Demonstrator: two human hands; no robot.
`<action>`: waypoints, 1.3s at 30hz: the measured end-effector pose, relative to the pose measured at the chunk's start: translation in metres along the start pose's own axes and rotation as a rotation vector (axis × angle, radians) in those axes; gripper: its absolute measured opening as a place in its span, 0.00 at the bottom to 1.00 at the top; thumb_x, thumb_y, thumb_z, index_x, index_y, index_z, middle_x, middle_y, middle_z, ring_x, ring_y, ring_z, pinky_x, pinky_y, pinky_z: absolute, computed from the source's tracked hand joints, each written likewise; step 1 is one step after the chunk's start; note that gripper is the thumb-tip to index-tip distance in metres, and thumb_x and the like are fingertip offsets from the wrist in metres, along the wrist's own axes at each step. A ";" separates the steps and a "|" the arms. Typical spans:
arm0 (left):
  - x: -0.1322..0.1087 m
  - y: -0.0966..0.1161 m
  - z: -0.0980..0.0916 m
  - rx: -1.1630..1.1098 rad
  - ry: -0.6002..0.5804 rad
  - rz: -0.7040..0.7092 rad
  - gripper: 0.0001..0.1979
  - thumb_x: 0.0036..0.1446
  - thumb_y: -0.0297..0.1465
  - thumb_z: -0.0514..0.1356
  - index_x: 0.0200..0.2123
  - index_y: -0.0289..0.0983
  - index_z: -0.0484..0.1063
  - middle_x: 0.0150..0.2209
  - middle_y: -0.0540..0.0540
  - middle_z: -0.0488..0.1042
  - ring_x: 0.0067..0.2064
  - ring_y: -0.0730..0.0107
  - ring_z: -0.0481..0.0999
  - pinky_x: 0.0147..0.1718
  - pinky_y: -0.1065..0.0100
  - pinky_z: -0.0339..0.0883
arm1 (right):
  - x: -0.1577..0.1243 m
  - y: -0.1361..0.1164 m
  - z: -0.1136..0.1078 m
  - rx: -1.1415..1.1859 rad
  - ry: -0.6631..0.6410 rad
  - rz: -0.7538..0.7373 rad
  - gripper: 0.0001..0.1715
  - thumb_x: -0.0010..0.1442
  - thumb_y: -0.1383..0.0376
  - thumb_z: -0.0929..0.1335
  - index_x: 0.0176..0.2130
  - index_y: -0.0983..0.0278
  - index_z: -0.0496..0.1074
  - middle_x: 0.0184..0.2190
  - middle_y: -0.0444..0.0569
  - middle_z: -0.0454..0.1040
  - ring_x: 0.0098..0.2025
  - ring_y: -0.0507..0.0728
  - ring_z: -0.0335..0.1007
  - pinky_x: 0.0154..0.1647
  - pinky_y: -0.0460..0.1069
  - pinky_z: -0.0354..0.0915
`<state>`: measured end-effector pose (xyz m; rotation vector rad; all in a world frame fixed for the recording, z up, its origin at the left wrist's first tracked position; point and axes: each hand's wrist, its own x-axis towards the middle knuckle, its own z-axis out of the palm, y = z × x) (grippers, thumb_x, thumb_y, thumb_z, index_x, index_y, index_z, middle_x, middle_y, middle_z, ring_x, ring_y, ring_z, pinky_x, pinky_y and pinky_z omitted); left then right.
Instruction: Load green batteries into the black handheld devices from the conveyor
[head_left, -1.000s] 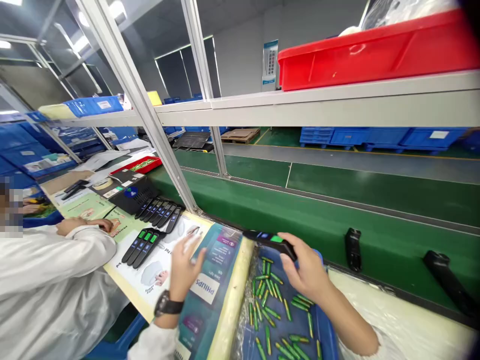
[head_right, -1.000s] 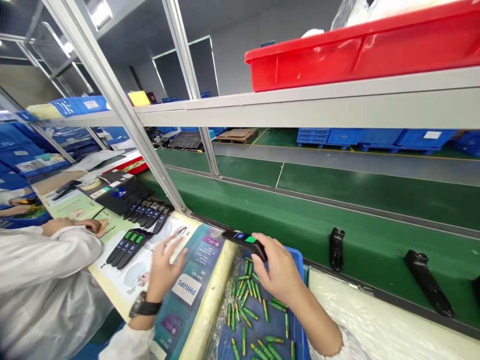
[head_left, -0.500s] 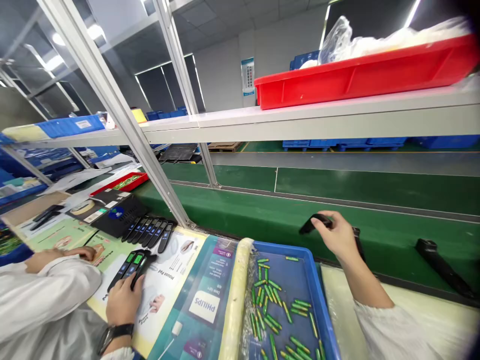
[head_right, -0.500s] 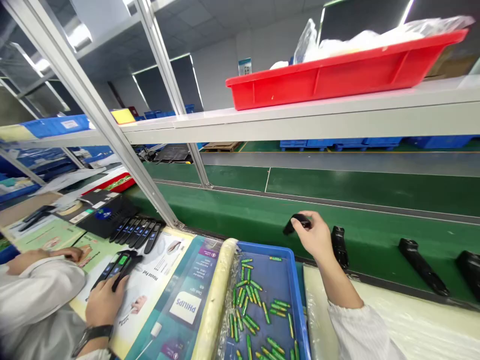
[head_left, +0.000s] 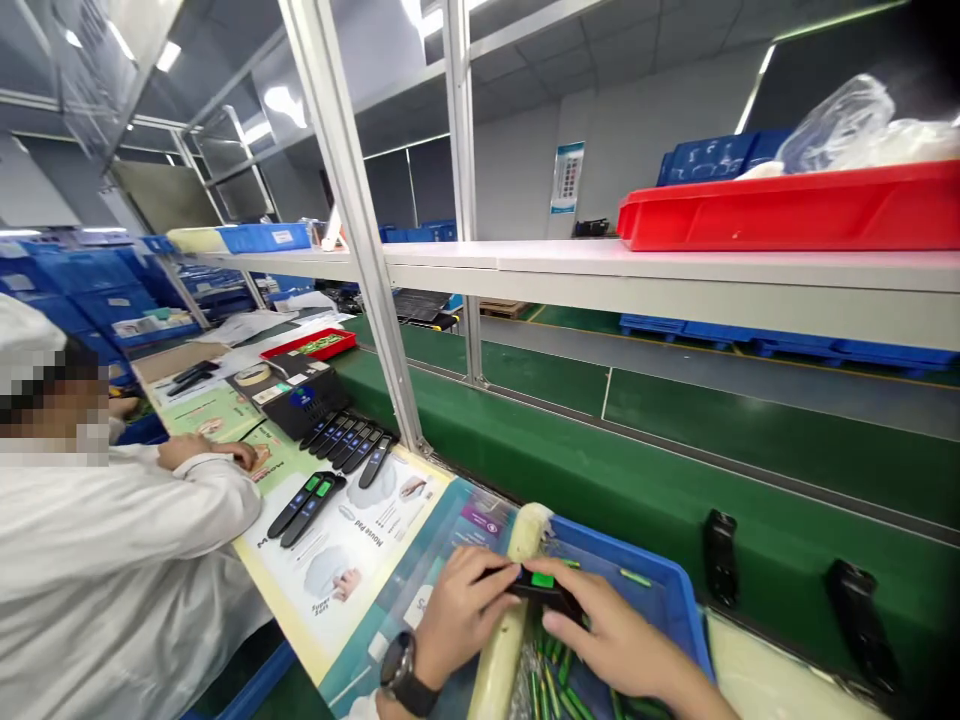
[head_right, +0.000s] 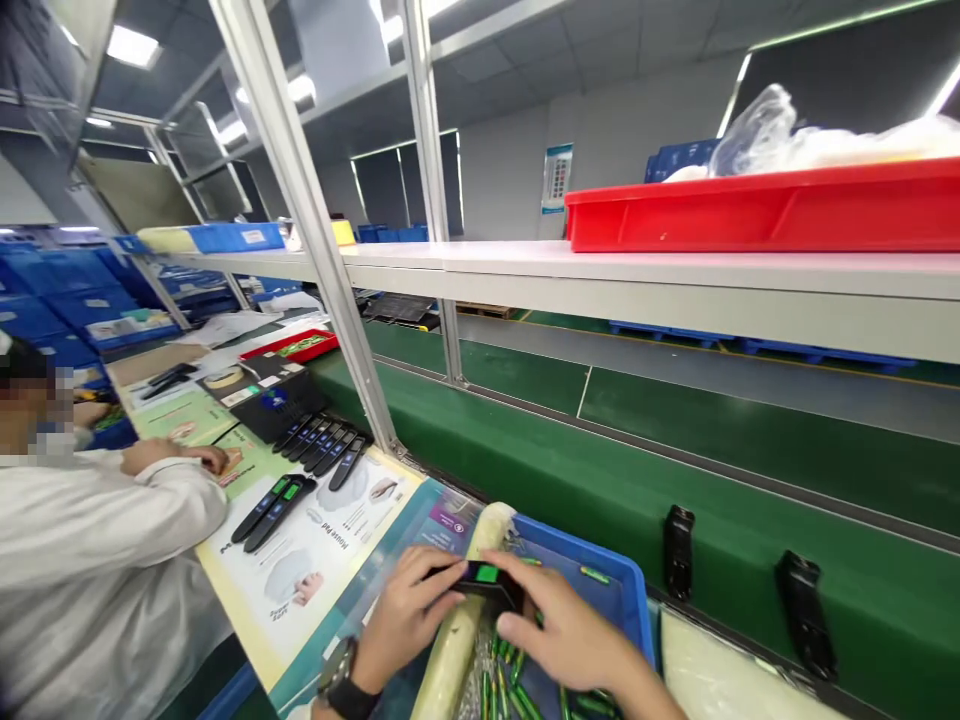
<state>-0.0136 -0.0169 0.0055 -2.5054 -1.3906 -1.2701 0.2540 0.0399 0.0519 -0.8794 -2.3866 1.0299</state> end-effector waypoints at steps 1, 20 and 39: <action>0.002 0.001 0.004 -0.032 -0.007 0.002 0.18 0.66 0.32 0.63 0.58 0.45 0.74 0.47 0.43 0.79 0.48 0.64 0.77 0.46 0.60 0.73 | 0.001 -0.009 0.009 0.014 -0.016 -0.035 0.28 0.73 0.53 0.64 0.68 0.56 0.65 0.58 0.55 0.75 0.56 0.63 0.74 0.58 0.57 0.70; -0.107 -0.227 -0.155 0.819 0.096 -1.020 0.26 0.57 0.46 0.52 0.50 0.39 0.78 0.44 0.37 0.78 0.41 0.49 0.74 0.41 0.50 0.73 | -0.031 0.043 -0.097 -0.090 1.015 0.390 0.27 0.59 0.42 0.68 0.40 0.62 0.74 0.27 0.48 0.75 0.26 0.58 0.69 0.27 0.50 0.64; -0.080 -0.116 -0.048 0.351 0.251 -0.528 0.20 0.66 0.44 0.56 0.55 0.43 0.77 0.50 0.43 0.78 0.51 0.55 0.79 0.48 0.58 0.77 | -0.035 0.142 -0.093 -0.224 0.876 0.769 0.30 0.56 0.42 0.69 0.41 0.65 0.76 0.18 0.45 0.71 0.24 0.62 0.72 0.26 0.51 0.64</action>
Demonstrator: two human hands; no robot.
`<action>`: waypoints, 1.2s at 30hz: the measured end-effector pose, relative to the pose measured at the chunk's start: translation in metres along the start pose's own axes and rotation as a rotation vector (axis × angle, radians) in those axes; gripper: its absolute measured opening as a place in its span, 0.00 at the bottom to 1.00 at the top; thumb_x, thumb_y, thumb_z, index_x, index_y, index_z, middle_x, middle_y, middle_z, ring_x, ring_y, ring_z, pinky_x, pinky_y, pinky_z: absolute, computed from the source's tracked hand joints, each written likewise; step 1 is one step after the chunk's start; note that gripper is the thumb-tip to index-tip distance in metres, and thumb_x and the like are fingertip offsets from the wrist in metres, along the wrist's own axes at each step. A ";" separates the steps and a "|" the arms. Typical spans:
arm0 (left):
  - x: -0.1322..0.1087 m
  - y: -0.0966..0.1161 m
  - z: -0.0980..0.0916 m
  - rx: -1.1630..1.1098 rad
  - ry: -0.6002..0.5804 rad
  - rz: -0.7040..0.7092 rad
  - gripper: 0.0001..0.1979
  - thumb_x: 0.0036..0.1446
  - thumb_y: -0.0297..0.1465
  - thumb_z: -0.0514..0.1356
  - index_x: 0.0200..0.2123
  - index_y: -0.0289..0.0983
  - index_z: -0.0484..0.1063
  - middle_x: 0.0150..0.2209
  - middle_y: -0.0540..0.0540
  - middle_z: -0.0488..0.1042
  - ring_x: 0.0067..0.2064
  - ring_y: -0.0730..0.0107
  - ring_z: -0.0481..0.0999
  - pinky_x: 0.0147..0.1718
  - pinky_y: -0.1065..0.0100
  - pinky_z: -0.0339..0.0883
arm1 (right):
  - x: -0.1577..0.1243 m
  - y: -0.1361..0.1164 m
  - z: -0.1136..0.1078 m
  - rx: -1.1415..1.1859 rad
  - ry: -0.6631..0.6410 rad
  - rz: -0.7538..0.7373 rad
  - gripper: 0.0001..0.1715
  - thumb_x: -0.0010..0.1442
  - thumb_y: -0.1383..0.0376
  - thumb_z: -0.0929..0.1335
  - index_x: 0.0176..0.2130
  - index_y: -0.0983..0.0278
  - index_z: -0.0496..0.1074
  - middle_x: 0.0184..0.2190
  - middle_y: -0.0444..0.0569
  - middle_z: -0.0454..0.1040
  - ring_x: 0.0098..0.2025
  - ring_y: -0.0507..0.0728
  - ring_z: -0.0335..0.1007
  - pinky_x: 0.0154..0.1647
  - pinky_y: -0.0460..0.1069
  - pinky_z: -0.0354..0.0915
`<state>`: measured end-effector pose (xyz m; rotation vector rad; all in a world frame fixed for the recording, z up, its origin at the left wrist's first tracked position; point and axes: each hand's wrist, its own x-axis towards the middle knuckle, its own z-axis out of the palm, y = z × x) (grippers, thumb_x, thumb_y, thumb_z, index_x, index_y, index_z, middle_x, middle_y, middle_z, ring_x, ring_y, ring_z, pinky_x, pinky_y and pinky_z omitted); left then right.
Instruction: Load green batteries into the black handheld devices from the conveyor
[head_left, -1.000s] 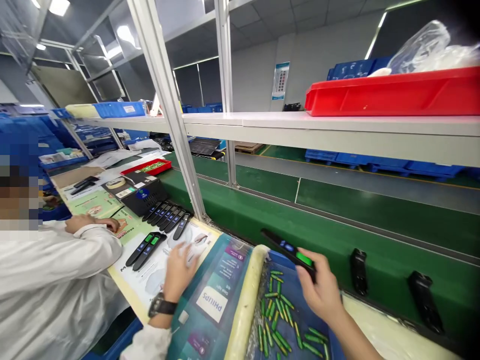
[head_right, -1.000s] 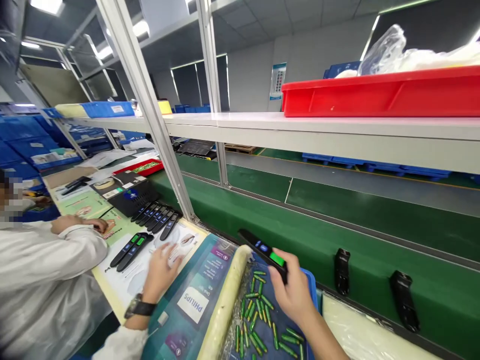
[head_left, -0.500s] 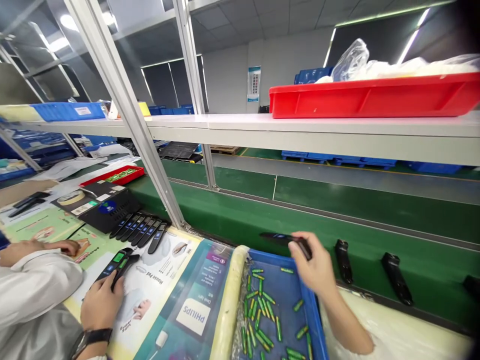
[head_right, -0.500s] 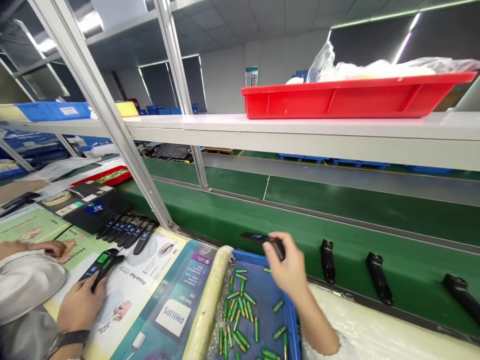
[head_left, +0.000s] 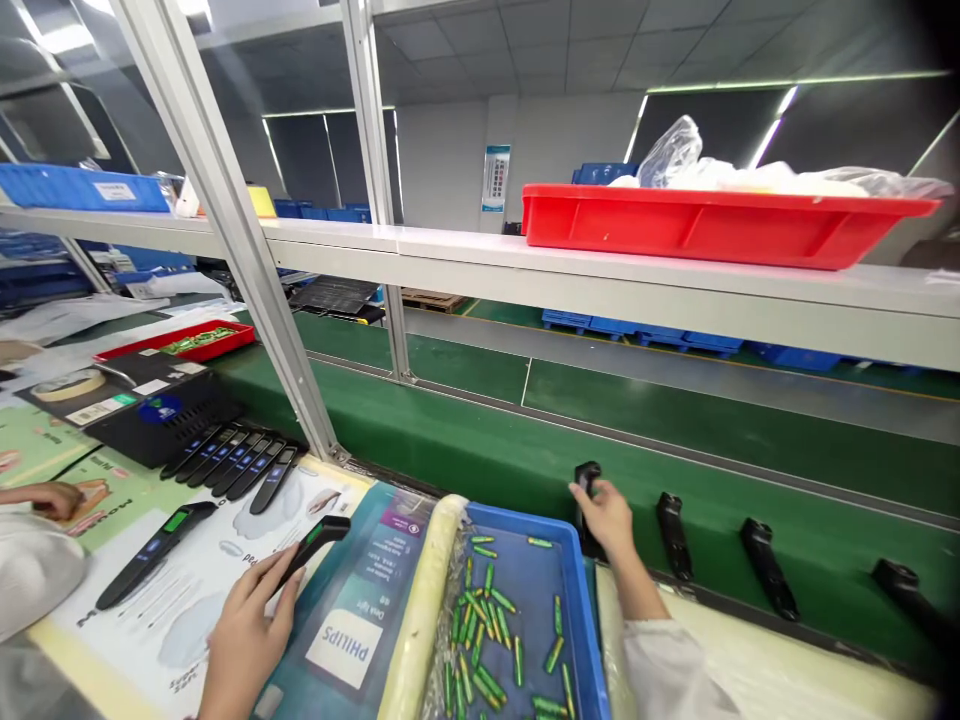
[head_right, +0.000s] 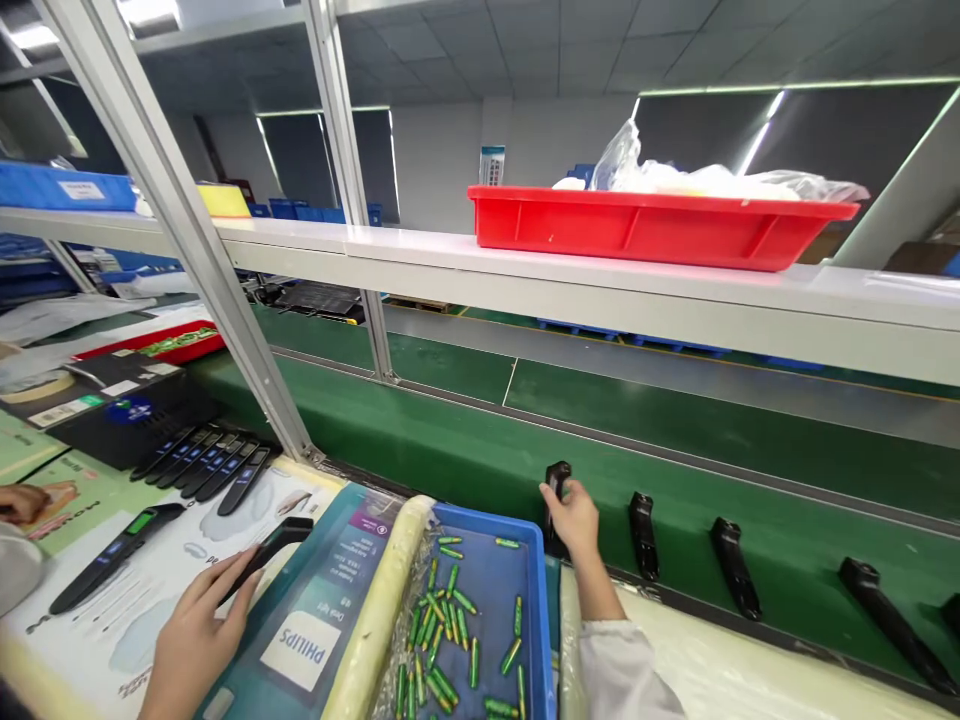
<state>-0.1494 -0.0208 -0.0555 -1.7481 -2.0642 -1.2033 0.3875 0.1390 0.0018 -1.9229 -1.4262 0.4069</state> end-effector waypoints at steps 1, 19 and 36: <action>0.002 0.011 0.005 -0.055 -0.018 0.039 0.19 0.66 0.43 0.58 0.56 0.44 0.77 0.52 0.43 0.77 0.51 0.56 0.78 0.48 0.59 0.77 | -0.001 0.002 0.007 -0.034 -0.014 0.006 0.30 0.56 0.44 0.70 0.44 0.66 0.76 0.16 0.44 0.69 0.23 0.63 0.72 0.25 0.51 0.64; 0.044 0.067 0.024 -0.004 -0.242 -0.072 0.22 0.64 0.42 0.61 0.59 0.46 0.74 0.61 0.43 0.73 0.64 0.60 0.70 0.66 0.55 0.64 | -0.128 -0.099 0.030 0.141 -0.288 -0.999 0.21 0.73 0.61 0.62 0.63 0.55 0.69 0.47 0.53 0.76 0.45 0.62 0.77 0.41 0.53 0.74; 0.075 -0.080 -0.032 0.267 -0.028 -0.721 0.30 0.61 0.46 0.55 0.60 0.36 0.74 0.56 0.32 0.78 0.58 0.38 0.75 0.60 0.39 0.65 | -0.030 -0.050 -0.012 0.287 0.064 -0.212 0.33 0.59 0.39 0.66 0.47 0.62 0.71 0.41 0.54 0.80 0.40 0.63 0.77 0.39 0.52 0.71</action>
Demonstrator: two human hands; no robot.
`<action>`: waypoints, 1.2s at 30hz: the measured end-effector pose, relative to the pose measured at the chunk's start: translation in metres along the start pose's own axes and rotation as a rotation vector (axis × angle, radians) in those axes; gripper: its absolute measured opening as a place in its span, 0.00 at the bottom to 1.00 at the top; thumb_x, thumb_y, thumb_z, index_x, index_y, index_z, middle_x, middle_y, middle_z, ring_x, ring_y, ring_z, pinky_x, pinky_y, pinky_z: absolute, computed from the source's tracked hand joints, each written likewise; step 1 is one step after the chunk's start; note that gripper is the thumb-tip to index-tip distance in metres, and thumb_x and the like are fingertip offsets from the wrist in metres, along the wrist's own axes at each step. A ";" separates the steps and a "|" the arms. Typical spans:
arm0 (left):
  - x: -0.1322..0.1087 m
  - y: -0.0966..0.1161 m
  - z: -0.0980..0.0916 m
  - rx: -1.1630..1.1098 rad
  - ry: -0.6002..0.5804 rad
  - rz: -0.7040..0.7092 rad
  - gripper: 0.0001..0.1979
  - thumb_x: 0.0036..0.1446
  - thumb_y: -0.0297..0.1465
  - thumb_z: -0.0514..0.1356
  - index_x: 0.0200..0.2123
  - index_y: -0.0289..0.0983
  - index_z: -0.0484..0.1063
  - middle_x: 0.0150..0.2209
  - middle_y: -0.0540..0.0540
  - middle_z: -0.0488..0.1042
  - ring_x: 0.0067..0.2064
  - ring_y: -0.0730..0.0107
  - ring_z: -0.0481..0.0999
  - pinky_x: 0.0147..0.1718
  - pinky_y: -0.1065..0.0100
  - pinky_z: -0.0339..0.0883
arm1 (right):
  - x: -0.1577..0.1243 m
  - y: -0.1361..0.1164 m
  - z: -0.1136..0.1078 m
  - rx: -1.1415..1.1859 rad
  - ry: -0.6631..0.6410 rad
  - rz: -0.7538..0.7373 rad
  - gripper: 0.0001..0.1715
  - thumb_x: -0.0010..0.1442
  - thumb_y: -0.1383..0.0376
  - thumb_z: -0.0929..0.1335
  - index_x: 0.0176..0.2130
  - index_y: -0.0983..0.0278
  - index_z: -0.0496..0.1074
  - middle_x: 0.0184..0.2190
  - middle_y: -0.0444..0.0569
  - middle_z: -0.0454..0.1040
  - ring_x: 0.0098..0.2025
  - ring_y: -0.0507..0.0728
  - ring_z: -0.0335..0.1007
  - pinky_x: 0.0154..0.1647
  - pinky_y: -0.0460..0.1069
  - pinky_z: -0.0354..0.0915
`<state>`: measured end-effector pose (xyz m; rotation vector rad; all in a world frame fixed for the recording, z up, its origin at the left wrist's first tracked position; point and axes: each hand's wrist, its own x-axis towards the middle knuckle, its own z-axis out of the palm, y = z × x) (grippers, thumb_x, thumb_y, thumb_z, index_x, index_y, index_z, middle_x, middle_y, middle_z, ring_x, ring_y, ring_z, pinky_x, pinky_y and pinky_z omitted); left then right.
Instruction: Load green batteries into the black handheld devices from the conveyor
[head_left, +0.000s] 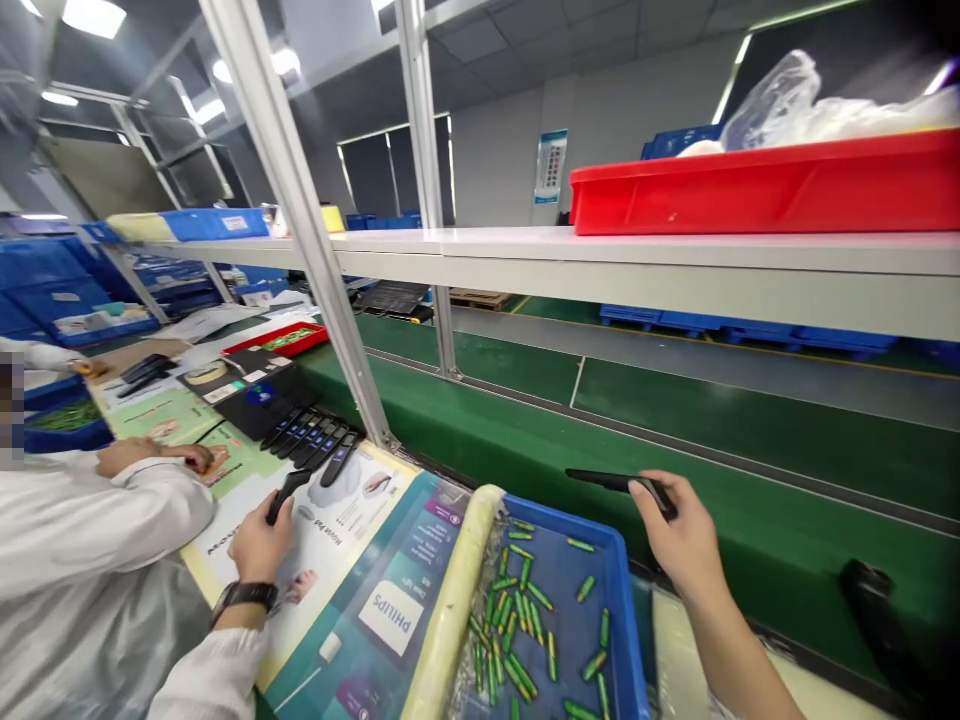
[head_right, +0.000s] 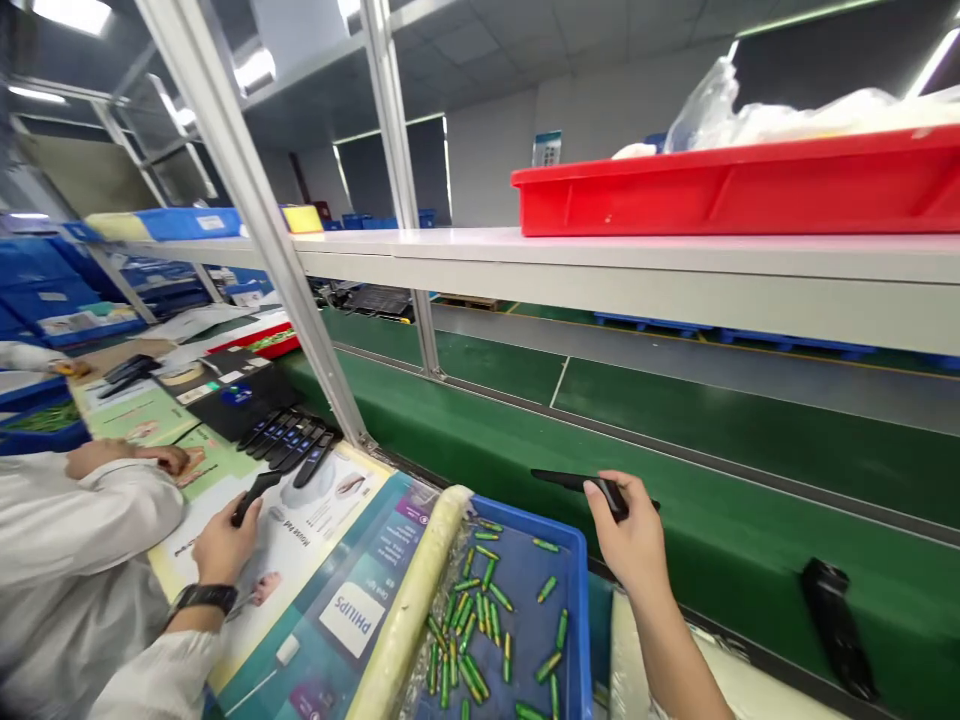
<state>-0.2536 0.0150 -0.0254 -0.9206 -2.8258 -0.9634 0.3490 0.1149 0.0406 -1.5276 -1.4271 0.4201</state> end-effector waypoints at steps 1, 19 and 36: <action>-0.013 0.005 0.002 -0.044 -0.006 0.077 0.30 0.61 0.48 0.55 0.61 0.38 0.73 0.57 0.35 0.78 0.58 0.42 0.76 0.59 0.44 0.68 | 0.008 0.012 0.005 -0.033 -0.013 0.041 0.34 0.58 0.38 0.65 0.45 0.63 0.72 0.40 0.55 0.80 0.40 0.63 0.77 0.39 0.53 0.72; -0.210 0.177 0.013 -0.565 -0.634 1.141 0.21 0.60 0.38 0.68 0.57 0.48 0.77 0.52 0.43 0.81 0.53 0.59 0.80 0.54 0.58 0.76 | 0.048 0.076 0.009 -0.493 -0.298 0.300 0.32 0.73 0.45 0.61 0.51 0.69 0.75 0.43 0.66 0.80 0.50 0.70 0.78 0.48 0.55 0.69; -0.219 0.186 0.005 -0.587 -0.613 1.155 0.18 0.59 0.41 0.69 0.52 0.45 0.80 0.50 0.41 0.82 0.52 0.55 0.80 0.54 0.51 0.75 | -0.073 -0.079 0.023 0.320 -0.927 -0.551 0.38 0.66 0.63 0.73 0.70 0.53 0.60 0.65 0.51 0.70 0.63 0.63 0.69 0.64 0.56 0.64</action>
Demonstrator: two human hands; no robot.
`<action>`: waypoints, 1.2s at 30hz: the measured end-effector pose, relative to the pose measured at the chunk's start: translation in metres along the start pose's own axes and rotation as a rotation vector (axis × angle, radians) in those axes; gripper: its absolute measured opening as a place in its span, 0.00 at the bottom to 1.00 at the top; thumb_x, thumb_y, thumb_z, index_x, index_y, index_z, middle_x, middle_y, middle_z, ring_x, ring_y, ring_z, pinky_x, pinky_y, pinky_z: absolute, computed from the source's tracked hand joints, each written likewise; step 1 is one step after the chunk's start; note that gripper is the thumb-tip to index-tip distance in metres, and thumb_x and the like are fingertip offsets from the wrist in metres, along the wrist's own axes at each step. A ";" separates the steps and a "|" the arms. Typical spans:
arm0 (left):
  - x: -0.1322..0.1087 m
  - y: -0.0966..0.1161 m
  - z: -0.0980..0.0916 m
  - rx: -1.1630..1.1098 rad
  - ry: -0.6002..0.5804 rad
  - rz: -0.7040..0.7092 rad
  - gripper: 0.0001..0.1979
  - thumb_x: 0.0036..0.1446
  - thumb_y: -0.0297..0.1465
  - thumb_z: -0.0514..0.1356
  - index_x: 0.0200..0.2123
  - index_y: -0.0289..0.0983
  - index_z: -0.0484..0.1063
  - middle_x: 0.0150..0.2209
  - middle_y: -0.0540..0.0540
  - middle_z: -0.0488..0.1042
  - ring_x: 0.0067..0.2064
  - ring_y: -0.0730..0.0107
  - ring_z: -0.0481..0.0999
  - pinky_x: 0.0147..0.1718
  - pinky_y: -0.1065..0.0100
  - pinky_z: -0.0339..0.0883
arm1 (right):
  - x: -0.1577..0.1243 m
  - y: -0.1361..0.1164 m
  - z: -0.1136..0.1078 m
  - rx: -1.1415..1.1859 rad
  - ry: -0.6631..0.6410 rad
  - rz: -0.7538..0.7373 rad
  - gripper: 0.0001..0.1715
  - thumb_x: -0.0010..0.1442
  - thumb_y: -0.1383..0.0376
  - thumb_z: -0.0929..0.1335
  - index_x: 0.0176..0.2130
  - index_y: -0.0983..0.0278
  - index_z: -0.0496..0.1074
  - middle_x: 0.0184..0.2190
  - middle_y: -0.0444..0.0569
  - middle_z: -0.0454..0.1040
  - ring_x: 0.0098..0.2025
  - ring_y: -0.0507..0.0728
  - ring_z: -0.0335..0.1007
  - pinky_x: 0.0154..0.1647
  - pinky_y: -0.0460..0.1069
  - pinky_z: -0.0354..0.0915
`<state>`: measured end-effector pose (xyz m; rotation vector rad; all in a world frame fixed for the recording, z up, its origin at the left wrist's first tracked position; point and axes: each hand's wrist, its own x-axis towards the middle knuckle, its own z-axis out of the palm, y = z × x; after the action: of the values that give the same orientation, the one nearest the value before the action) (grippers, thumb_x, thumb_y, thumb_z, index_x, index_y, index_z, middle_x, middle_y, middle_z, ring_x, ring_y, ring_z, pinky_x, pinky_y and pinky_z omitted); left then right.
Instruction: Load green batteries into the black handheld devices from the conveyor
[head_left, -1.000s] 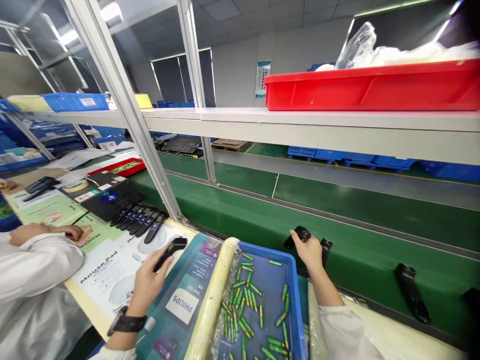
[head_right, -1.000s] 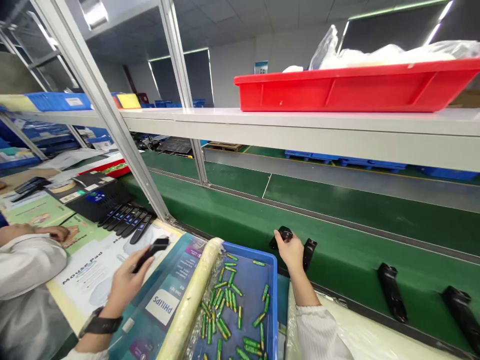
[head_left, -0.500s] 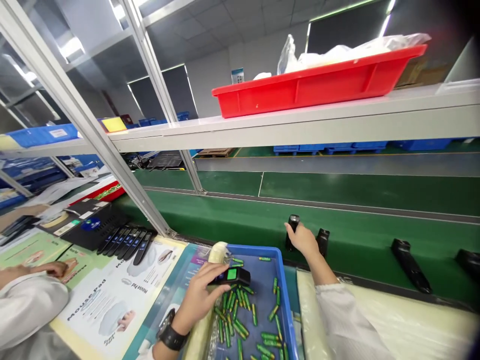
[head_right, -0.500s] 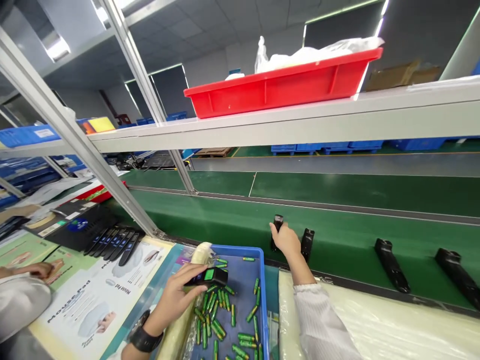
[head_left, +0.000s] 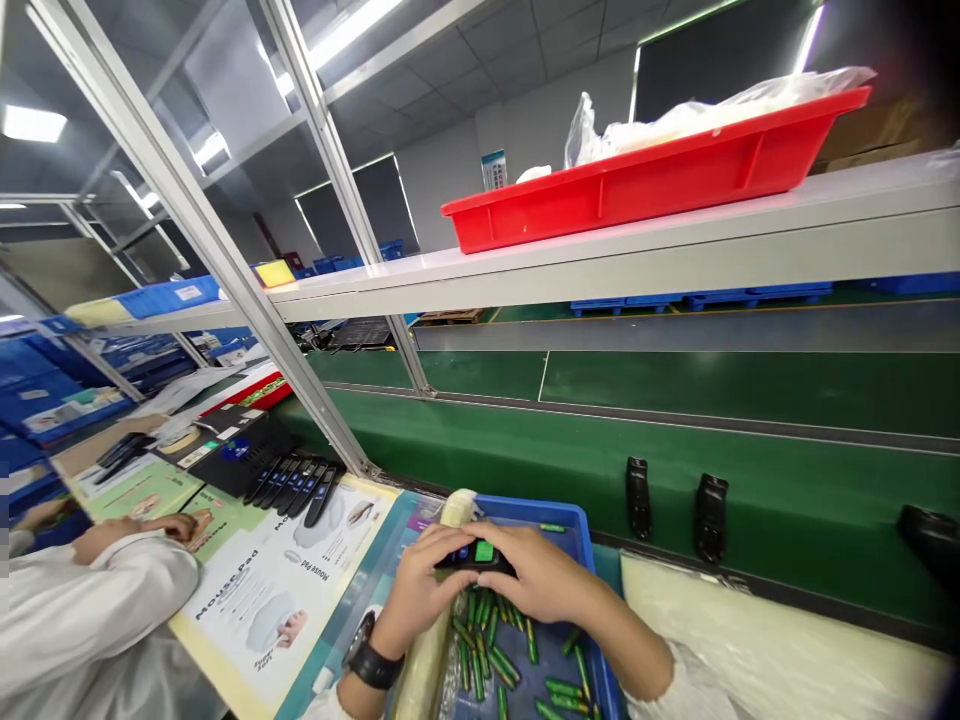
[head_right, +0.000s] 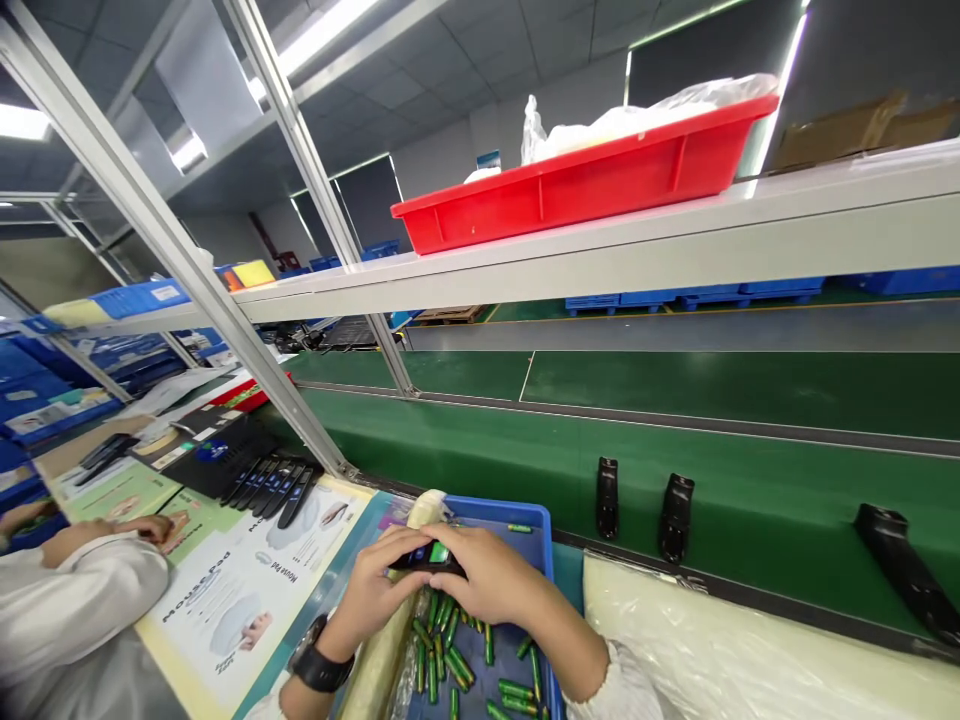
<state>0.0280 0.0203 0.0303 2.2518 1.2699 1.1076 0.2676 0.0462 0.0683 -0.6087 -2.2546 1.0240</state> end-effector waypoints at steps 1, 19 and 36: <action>-0.003 -0.004 -0.003 0.008 0.025 -0.010 0.19 0.59 0.41 0.69 0.52 0.45 0.80 0.52 0.40 0.81 0.54 0.54 0.79 0.55 0.51 0.74 | 0.000 -0.003 0.006 -0.038 0.028 0.019 0.31 0.68 0.63 0.70 0.67 0.55 0.64 0.62 0.52 0.72 0.62 0.63 0.70 0.62 0.56 0.66; -0.008 -0.205 -0.127 0.594 0.610 -0.857 0.35 0.59 0.42 0.58 0.63 0.23 0.65 0.69 0.20 0.55 0.72 0.33 0.52 0.69 0.40 0.48 | 0.014 0.046 0.009 -0.122 0.652 0.357 0.24 0.72 0.48 0.59 0.57 0.61 0.61 0.29 0.46 0.75 0.27 0.61 0.74 0.29 0.50 0.63; -0.015 -0.253 -0.130 0.914 0.344 -0.981 0.36 0.64 0.44 0.50 0.67 0.25 0.59 0.65 0.22 0.62 0.64 0.32 0.64 0.59 0.41 0.61 | -0.039 0.113 -0.117 -0.084 0.898 0.855 0.35 0.49 0.36 0.73 0.39 0.62 0.78 0.28 0.52 0.77 0.30 0.65 0.74 0.27 0.53 0.64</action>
<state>-0.2210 0.1358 -0.0460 1.3928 2.9920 0.5475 0.3922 0.1504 0.0303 -1.7404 -1.2196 0.7479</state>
